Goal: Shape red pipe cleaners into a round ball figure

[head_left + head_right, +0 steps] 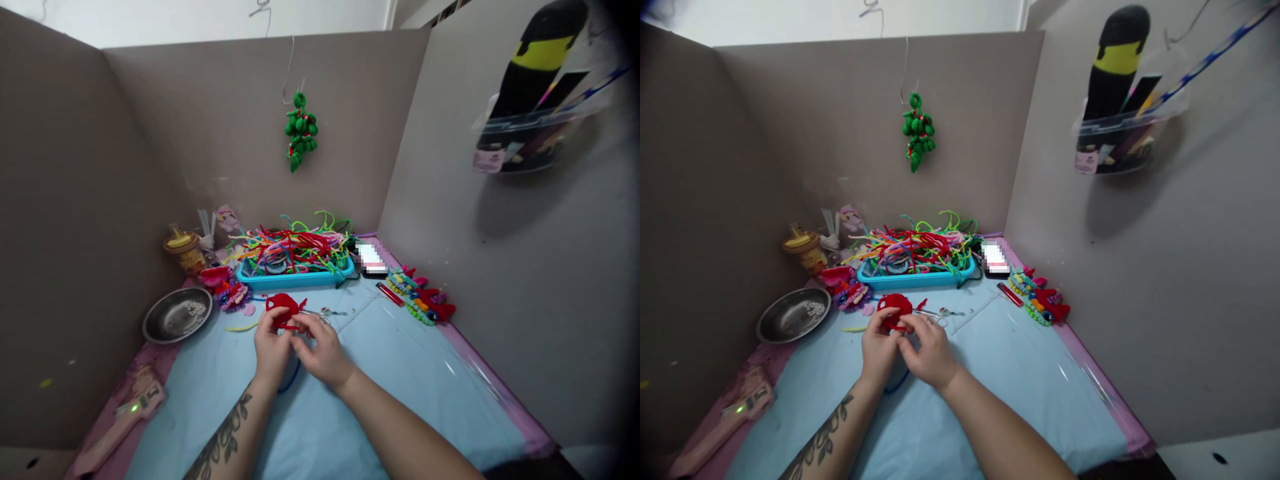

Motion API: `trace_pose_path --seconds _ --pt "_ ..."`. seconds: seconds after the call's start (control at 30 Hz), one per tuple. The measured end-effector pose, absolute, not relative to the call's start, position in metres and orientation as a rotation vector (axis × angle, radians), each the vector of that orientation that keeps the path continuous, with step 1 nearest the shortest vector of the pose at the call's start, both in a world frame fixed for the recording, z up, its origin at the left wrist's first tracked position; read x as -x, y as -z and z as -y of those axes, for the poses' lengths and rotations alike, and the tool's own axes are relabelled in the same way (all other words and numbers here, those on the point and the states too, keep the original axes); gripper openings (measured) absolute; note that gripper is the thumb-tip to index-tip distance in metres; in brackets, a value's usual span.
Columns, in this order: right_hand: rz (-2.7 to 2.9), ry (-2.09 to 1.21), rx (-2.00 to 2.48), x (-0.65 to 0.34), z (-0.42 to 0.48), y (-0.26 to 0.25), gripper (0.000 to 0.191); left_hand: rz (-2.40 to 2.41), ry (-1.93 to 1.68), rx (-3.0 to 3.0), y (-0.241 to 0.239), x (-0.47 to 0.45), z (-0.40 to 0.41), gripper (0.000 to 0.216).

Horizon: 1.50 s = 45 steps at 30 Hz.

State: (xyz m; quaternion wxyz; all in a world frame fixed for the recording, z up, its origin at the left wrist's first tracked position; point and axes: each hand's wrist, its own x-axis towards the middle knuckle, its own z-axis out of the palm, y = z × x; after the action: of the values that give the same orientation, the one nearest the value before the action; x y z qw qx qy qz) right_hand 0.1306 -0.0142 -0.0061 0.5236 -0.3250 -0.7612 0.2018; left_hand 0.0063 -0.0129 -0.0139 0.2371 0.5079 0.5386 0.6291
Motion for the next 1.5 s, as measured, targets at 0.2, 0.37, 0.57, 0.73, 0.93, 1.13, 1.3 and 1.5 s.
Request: trace_pose_path --seconds 0.2,0.37,0.57,0.73,0.93,1.13,1.3,1.5 --pt "1.836 -0.435 0.74 -0.131 0.011 0.007 0.017 -1.525 -1.646 -1.667 0.017 -0.008 0.017 0.036" --pt "1.793 -0.429 0.766 -0.133 0.009 0.006 0.02 -1.58 -1.602 -1.719 0.014 -0.01 0.018 0.027" --pt "1.71 -0.433 0.781 -0.14 0.008 -0.001 0.019 -1.558 -1.541 -1.805 0.014 -0.012 0.019 0.017" --pt "1.645 -0.424 0.761 -0.149 0.003 -0.005 0.018 -1.596 -1.465 -1.821 0.018 -0.011 0.015 0.014" --pt "1.57 -0.433 0.774 -0.159 -0.003 -0.011 0.019 -1.624 -1.382 -1.866 0.019 -0.012 0.013 0.014" --pt "1.4 -0.559 0.887 -0.166 -0.011 -0.009 0.015 -1.624 -1.353 -1.909 0.015 -0.014 0.016 0.013" --pt "1.301 -0.641 0.954 -0.164 -0.015 -0.005 0.013 -1.698 -1.394 -1.889 0.014 -0.007 0.016 0.015" --pt "1.288 -0.589 0.921 -0.158 -0.018 -0.002 0.014 -1.751 -1.326 -1.76 0.027 0.008 0.01 0.019"
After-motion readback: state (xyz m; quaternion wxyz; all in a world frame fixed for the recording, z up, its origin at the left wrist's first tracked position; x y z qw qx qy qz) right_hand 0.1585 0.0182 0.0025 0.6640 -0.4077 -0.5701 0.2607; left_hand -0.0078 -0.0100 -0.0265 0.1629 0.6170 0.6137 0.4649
